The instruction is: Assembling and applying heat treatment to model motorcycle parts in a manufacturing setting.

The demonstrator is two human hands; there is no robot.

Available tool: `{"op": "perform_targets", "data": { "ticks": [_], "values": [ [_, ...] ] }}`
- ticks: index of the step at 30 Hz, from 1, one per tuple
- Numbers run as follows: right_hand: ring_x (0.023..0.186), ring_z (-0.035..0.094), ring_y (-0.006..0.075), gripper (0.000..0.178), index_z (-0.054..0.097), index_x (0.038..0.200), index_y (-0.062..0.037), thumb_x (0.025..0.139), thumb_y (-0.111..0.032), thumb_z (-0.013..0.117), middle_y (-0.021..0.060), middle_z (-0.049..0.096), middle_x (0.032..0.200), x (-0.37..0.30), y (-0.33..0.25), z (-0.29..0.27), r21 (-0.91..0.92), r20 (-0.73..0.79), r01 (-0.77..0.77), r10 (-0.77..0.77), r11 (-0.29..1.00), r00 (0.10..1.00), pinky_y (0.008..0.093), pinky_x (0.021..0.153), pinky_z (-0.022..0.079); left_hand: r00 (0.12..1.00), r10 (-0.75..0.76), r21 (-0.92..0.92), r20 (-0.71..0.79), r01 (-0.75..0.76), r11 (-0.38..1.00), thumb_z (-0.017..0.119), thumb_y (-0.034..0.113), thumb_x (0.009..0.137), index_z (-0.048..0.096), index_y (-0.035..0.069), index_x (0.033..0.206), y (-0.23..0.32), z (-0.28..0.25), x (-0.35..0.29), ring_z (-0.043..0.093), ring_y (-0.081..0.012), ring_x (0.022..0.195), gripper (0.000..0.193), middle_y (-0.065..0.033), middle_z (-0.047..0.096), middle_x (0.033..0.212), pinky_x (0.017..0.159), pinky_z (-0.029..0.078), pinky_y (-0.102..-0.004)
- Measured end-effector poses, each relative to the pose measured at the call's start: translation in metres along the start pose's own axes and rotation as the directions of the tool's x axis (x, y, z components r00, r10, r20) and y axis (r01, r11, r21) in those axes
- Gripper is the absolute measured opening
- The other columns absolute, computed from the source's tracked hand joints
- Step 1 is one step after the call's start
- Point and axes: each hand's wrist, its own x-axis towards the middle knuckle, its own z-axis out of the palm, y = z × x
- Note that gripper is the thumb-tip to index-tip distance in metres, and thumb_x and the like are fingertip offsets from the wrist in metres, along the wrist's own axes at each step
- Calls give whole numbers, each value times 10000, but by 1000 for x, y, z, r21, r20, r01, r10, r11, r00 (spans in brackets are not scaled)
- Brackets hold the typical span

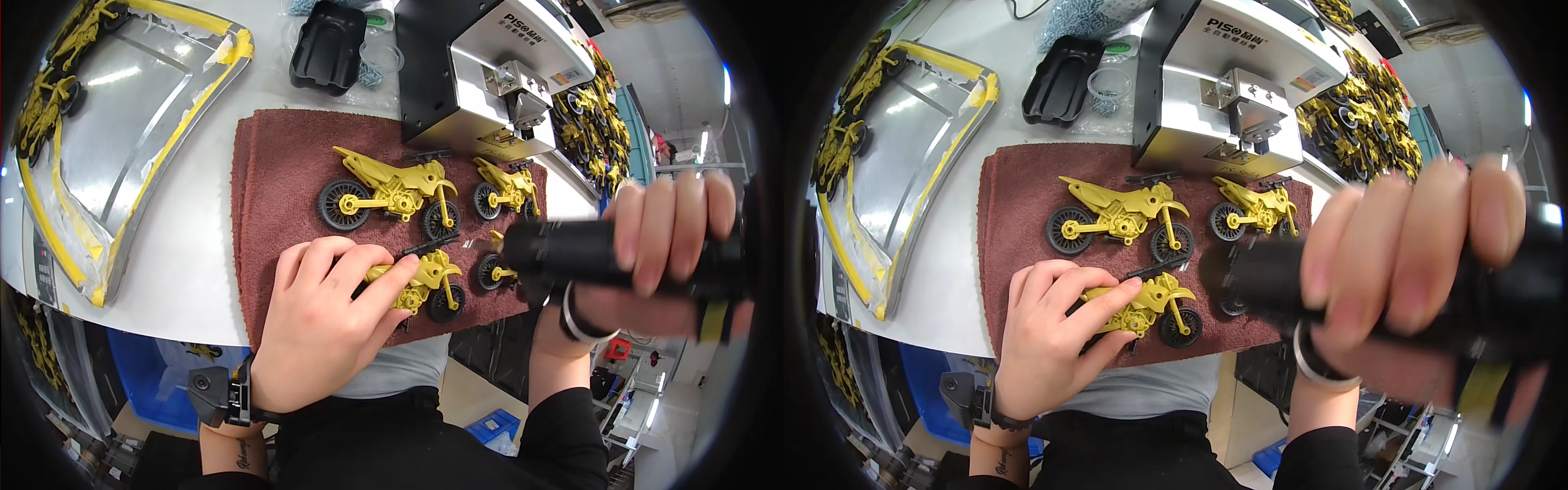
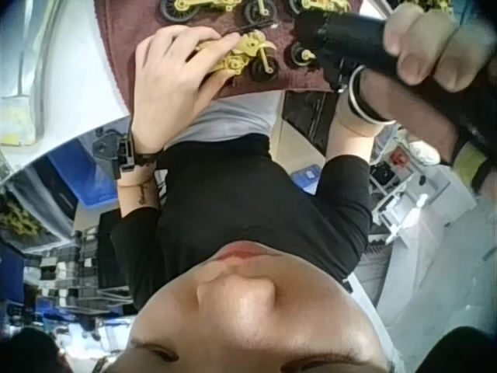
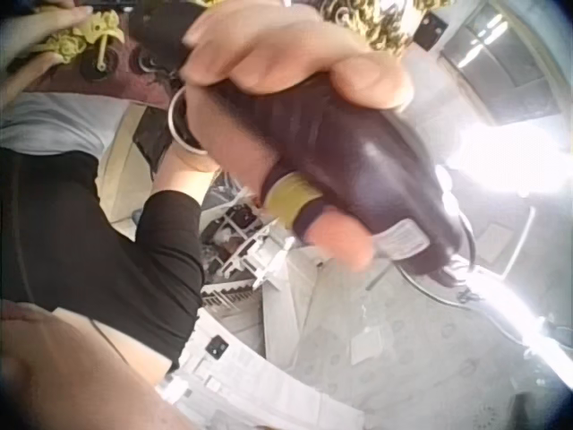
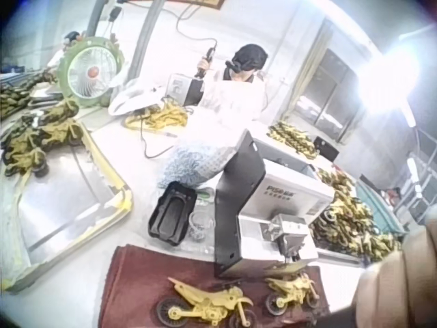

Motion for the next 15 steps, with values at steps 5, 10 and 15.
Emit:
{"op": "perform_targets", "data": {
  "ticks": [5, 10, 15],
  "values": [
    [518, 540, 185, 442, 424, 883, -56, 721, -345, 717, 71, 517, 678, -25, 16, 20, -24, -33, 64, -64, 998, 997, 307, 500, 443, 1000, -1, 2, -9, 1, 1000, 748, 191, 623, 657, 123, 1054, -2, 3, 0, 495, -234, 948, 446, -6, 571, 976, 844, 361, -377],
    [543, 565, 206, 512, 419, 915, -49, 732, -417, 725, 80, 530, 702, -23, 24, 14, -72, 102, 24, -17, 997, 995, 309, 514, 453, 1000, -6, -10, -2, 6, 1000, 752, 157, 605, 656, 123, 1059, -2, 1, 0, 496, -236, 951, 465, -10, 572, 977, 842, 364, -378],
    [549, 569, 221, 533, 424, 918, -54, 721, -441, 733, 86, 538, 713, -26, 37, 17, -53, 31, 64, -63, 997, 998, 329, 531, 456, 1000, -15, -5, 2, 15, 1000, 752, 145, 598, 656, 121, 1061, 0, 0, 0, 496, -235, 950, 473, -10, 573, 978, 835, 366, -377]
  ]
}}
